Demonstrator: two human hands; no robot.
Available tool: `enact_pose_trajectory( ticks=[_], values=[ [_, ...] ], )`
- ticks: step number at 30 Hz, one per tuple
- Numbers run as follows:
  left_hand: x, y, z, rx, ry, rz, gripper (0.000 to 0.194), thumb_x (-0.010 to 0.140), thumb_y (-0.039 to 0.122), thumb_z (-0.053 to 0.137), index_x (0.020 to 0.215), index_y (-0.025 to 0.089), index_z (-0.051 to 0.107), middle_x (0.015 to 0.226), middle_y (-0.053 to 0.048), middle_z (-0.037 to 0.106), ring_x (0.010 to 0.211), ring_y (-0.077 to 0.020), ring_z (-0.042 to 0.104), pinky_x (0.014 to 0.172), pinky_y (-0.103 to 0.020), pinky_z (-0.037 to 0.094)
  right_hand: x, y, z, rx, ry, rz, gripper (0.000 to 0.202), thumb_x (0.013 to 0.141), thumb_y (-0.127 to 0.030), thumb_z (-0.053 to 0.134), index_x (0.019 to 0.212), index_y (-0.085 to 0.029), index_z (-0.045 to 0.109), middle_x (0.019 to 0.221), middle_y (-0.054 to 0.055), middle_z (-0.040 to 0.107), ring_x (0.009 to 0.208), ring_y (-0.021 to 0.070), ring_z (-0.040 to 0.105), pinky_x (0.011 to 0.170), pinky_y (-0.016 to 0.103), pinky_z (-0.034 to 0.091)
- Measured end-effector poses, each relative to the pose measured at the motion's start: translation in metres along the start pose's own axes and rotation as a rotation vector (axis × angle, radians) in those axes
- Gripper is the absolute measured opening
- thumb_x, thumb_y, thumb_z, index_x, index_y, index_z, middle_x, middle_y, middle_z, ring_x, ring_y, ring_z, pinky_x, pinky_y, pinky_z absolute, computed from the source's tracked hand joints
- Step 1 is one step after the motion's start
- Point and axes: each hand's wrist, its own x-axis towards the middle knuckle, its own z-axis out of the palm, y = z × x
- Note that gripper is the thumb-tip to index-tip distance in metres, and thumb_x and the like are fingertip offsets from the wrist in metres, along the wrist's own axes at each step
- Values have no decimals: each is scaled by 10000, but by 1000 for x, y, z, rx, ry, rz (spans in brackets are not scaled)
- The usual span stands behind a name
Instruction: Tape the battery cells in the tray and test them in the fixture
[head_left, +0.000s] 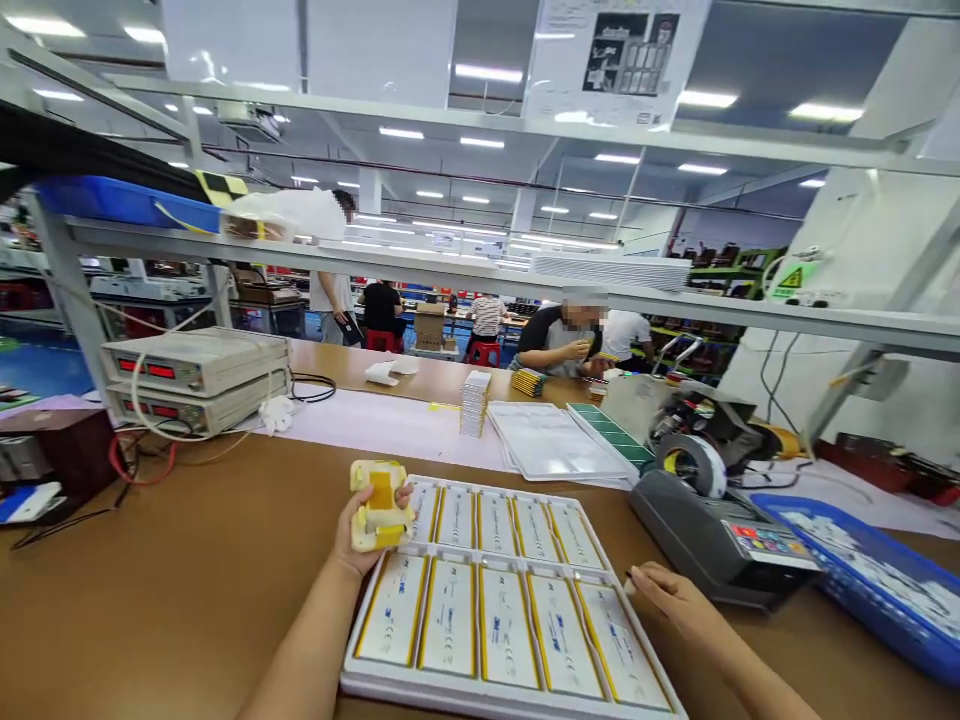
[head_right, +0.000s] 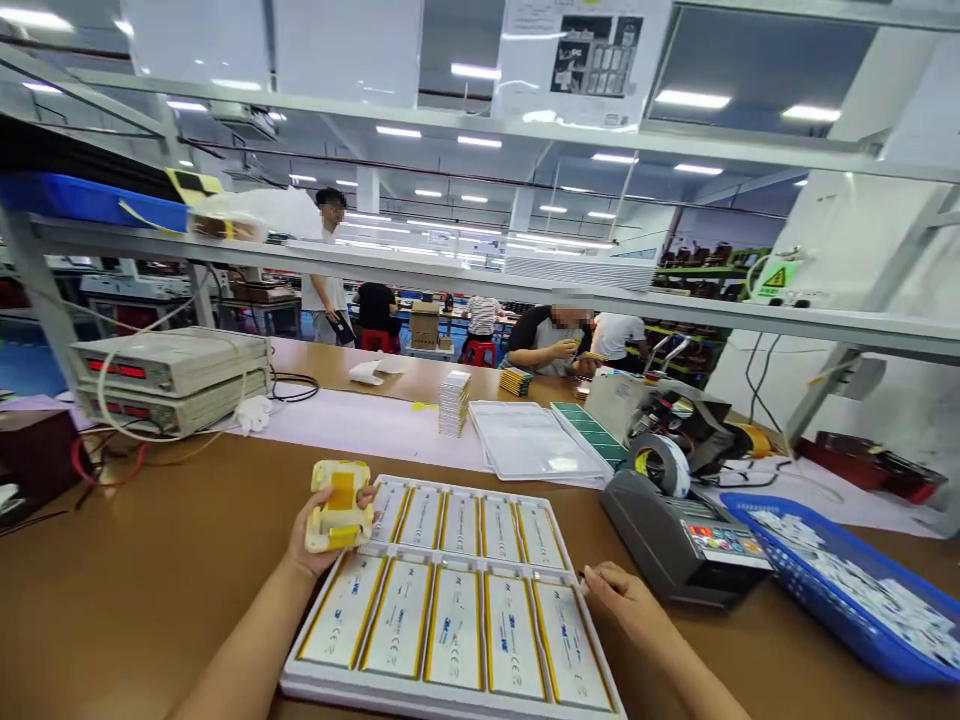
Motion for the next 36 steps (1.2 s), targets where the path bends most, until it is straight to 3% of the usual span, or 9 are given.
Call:
enact_pose_trajectory(
  ticks=[5,10,14,17,24,29,36],
  values=[
    [2,-1,5,73,-19,11,356,745,227,444,1052,70,533,989,-179,607,911,-268,579,766,-446,470,0,15,14,38,62,57,455,656,-643,420,548,-211,513,568,9,493,581,184,466,575,301,397],
    [5,1,9,88,24,19,405,729,215,426,1105,86,503,1003,-184,604,955,-290,560,810,-511,436,10,16,16,-34,62,-71,364,713,-538,449,618,-192,514,608,4,490,610,160,454,580,270,375],
    [13,0,15,109,71,38,495,667,225,448,1146,103,475,996,-194,605,926,-320,570,776,-549,437,30,8,-7,-218,-130,-168,307,693,-459,531,660,-155,561,685,19,528,659,143,468,625,261,363],
    [19,-1,21,178,119,45,557,627,250,477,1163,99,464,1008,-206,598,930,-321,569,758,-515,461,47,7,-22,-318,-261,-150,286,642,-427,599,692,-146,574,648,-9,518,612,117,450,579,233,343],
    [21,-5,26,283,159,59,598,600,284,504,1160,79,466,1013,-191,601,1130,-325,420,874,-525,357,59,-2,-25,-333,-619,-200,321,572,-447,659,665,-145,606,645,-31,527,609,96,448,559,201,318],
    [23,-5,25,266,202,40,586,601,298,508,1153,106,474,1023,-179,599,1175,-323,363,899,-532,313,54,-5,-24,-364,-661,-207,316,576,-453,659,653,-152,603,643,-32,537,611,97,448,550,196,306],
    [24,-4,21,305,117,45,573,629,286,484,1178,123,457,1023,-173,595,1115,-313,439,872,-537,363,52,-6,-26,-398,-688,-208,327,551,-457,678,614,-154,574,611,-41,519,567,88,432,518,194,288]
  ],
)
